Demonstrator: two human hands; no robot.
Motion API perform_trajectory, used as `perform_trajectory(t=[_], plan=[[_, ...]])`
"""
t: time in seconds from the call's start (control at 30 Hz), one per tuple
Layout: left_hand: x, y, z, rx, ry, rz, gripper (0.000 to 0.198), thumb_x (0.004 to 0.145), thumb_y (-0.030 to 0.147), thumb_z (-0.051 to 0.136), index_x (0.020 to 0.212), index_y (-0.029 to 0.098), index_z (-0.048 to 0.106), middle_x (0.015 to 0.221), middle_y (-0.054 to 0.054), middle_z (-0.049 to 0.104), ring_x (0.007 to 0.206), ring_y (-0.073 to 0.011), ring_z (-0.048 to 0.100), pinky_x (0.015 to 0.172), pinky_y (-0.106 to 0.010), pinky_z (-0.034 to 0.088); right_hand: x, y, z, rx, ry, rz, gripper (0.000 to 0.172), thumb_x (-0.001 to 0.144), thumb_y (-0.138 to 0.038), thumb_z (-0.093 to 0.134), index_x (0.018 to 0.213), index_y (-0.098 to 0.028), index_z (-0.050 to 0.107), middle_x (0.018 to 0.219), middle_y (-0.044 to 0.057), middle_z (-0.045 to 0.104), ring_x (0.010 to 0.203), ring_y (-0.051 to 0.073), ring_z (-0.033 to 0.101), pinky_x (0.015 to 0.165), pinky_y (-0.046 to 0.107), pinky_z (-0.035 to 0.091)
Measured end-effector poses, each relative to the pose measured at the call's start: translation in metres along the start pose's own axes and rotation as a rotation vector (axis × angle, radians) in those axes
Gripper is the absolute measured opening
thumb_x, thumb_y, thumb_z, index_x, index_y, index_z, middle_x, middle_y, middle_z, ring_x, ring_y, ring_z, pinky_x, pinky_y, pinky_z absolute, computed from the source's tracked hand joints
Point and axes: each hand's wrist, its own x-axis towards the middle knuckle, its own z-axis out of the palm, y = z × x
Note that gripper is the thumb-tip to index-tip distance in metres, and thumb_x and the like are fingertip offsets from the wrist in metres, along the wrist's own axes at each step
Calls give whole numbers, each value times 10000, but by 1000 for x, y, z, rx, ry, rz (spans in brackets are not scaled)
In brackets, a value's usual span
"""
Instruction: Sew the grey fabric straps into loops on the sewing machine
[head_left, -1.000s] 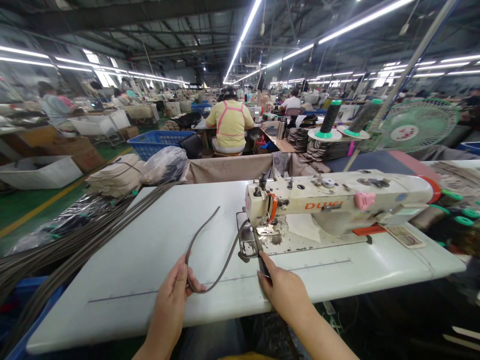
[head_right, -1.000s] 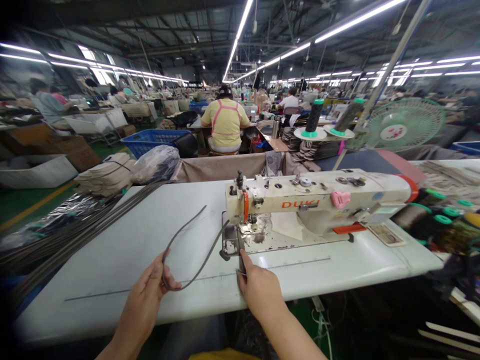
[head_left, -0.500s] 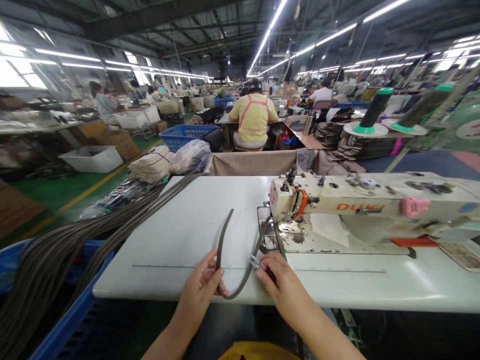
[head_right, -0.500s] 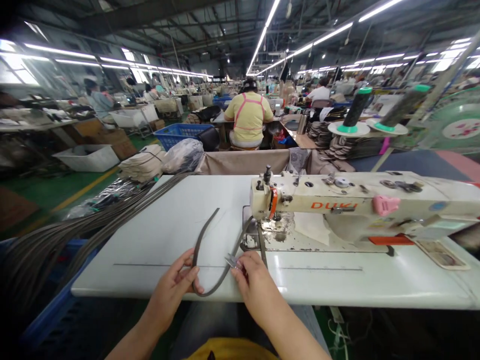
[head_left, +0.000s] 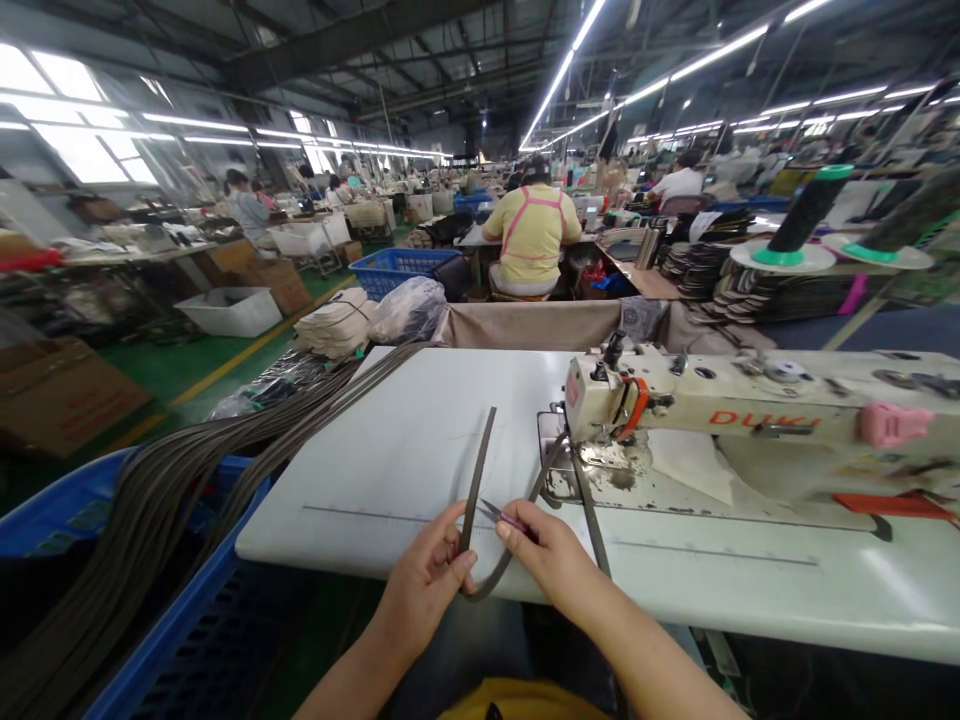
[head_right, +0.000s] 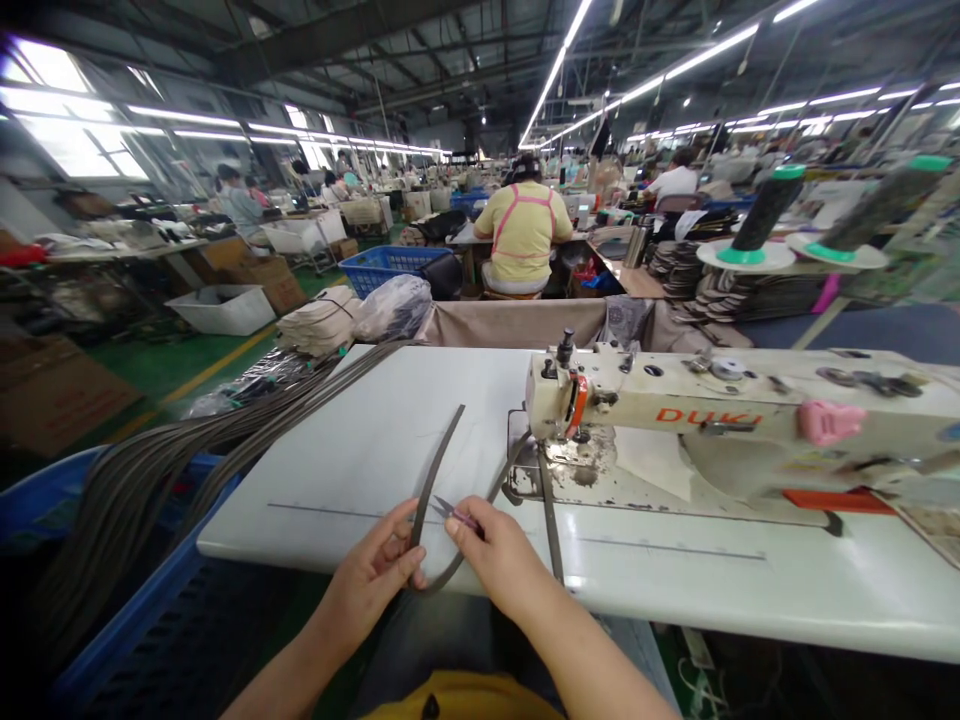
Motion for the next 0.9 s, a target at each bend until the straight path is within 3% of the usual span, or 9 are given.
perform_trajectory(t=[0.13, 0.37, 0.57, 0.73, 0.9], plan=[[-3, -2, -1, 16, -24, 8, 569, 867, 417, 735, 1393, 263, 583, 890, -5, 596, 674, -173, 668, 698, -344, 582, 0, -7, 0, -54, 59, -9, 311, 963, -483, 507, 779, -233, 502, 704, -55, 488, 695, 141, 487, 650, 255, 375], [-6, -4, 4, -3, -50, -1, 572, 869, 430, 744, 1395, 269, 587, 908, -10, 572, 701, -174, 672, 719, -340, 582, -5, -20, -2, -304, 103, -50, 213, 985, -395, 494, 874, -243, 595, 774, -17, 628, 742, 165, 580, 679, 266, 396], [-7, -3, 5, -22, -82, 6, 595, 888, 438, 727, 1423, 245, 553, 925, -11, 574, 716, -164, 660, 731, -335, 576, -6, -12, -3, -246, 175, -54, 297, 1015, -450, 436, 855, -247, 583, 790, 10, 650, 769, 191, 605, 696, 283, 418], [-6, -3, 5, -34, -73, -12, 621, 891, 438, 731, 1438, 238, 515, 946, -5, 565, 708, -154, 666, 725, -326, 572, -16, -11, -7, -342, 140, -42, 285, 1010, -482, 481, 882, -247, 580, 781, 3, 649, 740, 193, 603, 670, 288, 381], [-5, -1, 8, -40, -43, -34, 669, 867, 456, 756, 1441, 233, 497, 929, 8, 554, 680, -148, 673, 702, -315, 575, -24, -15, -5, -474, 99, -121, 187, 1008, -367, 518, 880, -246, 581, 775, -6, 654, 741, 186, 607, 675, 290, 350]])
